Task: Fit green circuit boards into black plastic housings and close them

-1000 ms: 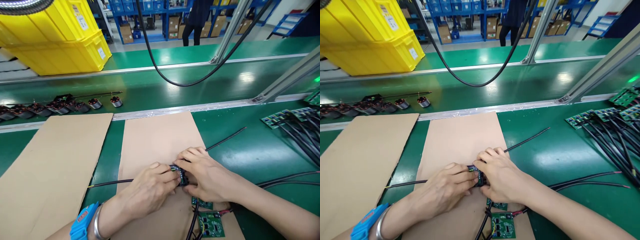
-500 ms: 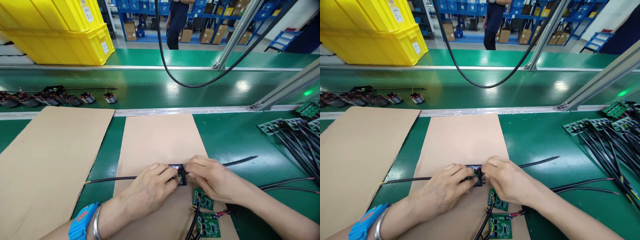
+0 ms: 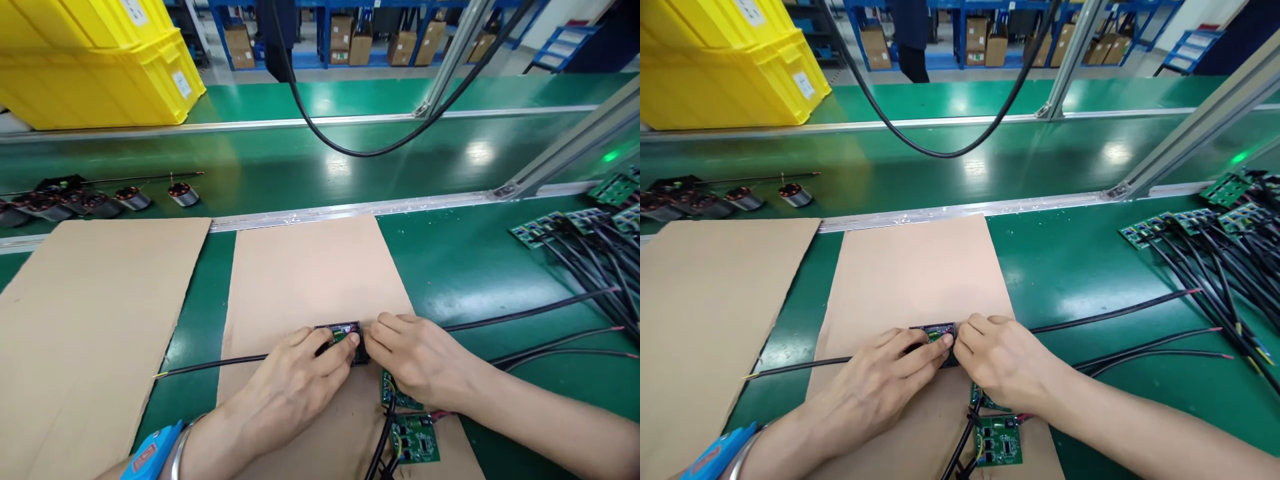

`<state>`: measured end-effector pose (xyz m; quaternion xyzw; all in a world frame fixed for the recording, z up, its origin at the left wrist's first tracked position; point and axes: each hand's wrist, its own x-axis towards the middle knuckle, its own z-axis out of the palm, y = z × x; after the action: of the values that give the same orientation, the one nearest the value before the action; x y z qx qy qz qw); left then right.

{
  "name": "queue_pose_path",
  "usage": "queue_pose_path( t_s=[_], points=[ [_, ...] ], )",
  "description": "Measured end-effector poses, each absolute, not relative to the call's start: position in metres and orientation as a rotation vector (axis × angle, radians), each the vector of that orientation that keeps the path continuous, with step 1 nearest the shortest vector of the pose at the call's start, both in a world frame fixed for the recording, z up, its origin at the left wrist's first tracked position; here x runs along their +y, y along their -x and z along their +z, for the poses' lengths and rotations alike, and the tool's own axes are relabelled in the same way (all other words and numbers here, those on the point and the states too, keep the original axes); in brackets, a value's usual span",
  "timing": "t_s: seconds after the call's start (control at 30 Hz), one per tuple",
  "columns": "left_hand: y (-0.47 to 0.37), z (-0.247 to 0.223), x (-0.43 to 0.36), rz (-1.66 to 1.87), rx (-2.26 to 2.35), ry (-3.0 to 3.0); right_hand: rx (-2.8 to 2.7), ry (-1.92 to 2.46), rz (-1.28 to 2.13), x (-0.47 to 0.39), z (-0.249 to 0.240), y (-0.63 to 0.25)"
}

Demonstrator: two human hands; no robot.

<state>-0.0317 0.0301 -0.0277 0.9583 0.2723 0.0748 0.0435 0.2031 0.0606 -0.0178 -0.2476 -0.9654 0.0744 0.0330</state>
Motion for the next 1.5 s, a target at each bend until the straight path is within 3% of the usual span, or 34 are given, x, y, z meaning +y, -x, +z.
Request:
queue_pose_path(
  t_s=[0.2,0.43,0.77,0.97,1.23,1.5],
  points=[
    [0.031,-0.026,0.033,0.151,0.842,-2.86,-3.006,0.846,0.217,0.061,-0.015,-0.197],
    [0.038,-0.033,0.028,0.315,0.913,-2.872,-2.77,1.038,0.497,0.06,-0.015,-0.211],
    [0.015,-0.035,0.006,0.389,1.036,-3.188,-2.652,0.934,0.576,0.064,-0.027,-0.206],
    [0.025,-0.026,0.015,0.367,0.947,-2.984,-2.559,0.921,0.604,0.067,-0.033,-0.212],
    [0.04,-0.013,0.025,0.765,1.075,-2.667,-2.438,0.936,0.567,0.071,-0.034,-0.228],
    [0.02,-0.026,0.008,0.461,0.931,-2.881,-2.509,0.941,0.579,0.066,-0.034,-0.223]
  ],
)
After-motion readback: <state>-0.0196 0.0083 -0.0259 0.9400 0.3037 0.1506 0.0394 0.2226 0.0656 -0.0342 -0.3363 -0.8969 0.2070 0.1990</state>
